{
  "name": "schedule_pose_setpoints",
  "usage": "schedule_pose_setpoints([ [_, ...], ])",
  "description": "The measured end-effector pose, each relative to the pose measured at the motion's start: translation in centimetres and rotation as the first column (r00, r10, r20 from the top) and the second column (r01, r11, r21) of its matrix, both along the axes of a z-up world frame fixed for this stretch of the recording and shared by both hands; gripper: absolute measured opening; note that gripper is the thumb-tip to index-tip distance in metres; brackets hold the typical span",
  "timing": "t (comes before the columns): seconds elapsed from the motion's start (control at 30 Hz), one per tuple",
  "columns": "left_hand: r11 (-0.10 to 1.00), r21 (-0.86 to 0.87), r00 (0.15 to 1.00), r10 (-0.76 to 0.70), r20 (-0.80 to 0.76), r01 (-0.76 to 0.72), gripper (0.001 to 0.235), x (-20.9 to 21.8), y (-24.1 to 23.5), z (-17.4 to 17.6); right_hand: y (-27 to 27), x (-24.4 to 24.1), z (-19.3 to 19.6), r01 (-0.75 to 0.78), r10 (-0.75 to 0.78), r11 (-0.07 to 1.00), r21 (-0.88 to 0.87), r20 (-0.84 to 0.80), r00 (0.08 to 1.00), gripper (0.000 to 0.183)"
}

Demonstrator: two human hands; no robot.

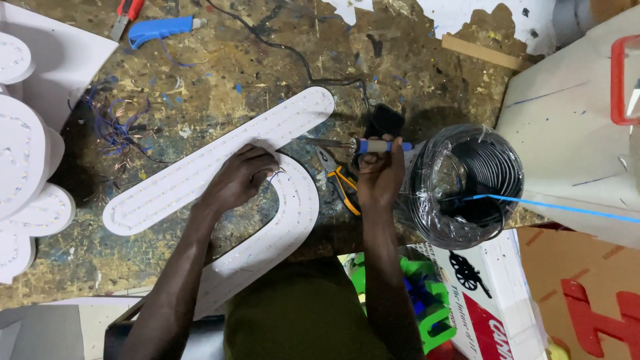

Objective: Soldering electrical wires to an LED strip on a letter-shaped sign component at a workbench.

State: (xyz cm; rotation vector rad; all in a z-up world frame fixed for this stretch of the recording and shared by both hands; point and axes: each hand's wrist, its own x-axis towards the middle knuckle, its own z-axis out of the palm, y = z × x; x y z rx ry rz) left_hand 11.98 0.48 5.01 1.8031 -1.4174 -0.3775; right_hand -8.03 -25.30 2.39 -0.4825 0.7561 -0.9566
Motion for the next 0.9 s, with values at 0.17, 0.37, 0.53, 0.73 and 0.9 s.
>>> schedule_pose_setpoints([
  [0.17,1.0,0.008,0.996,-0.002,0.092,0.001,0.01,-0.4,-0.2,-1.1,-1.6,-0.5,-2.0,-0.066,0.066,0.998,-0.019,0.009,0.998,0.033],
  [0.37,0.997,0.069,0.981,0.012,0.194,-0.026,0.01,-0.4,-0.3,-1.7,-1.9,-0.5,-2.4,-0.085,0.085,0.996,-0.016,-0.001,0.996,0.033],
  [0.53,0.997,0.079,0.985,0.005,0.174,-0.019,0.012,-0.3,-0.4,-2.0,-1.6,-0.3,-1.9,-0.045,0.045,0.999,0.002,0.01,0.999,0.033],
  [0.73,0.995,0.103,0.998,0.008,0.062,-0.014,0.017,0.0,-0.4,-1.5,-0.3,-0.4,0.0,-0.062,0.059,0.998,-0.028,-0.093,0.994,0.032],
  [0.9,0.997,0.074,0.999,-0.024,0.03,0.022,0.008,0.6,-0.3,-1.9,0.9,-0.6,1.4,-0.058,0.032,0.993,-0.102,-0.239,0.97,0.034],
])
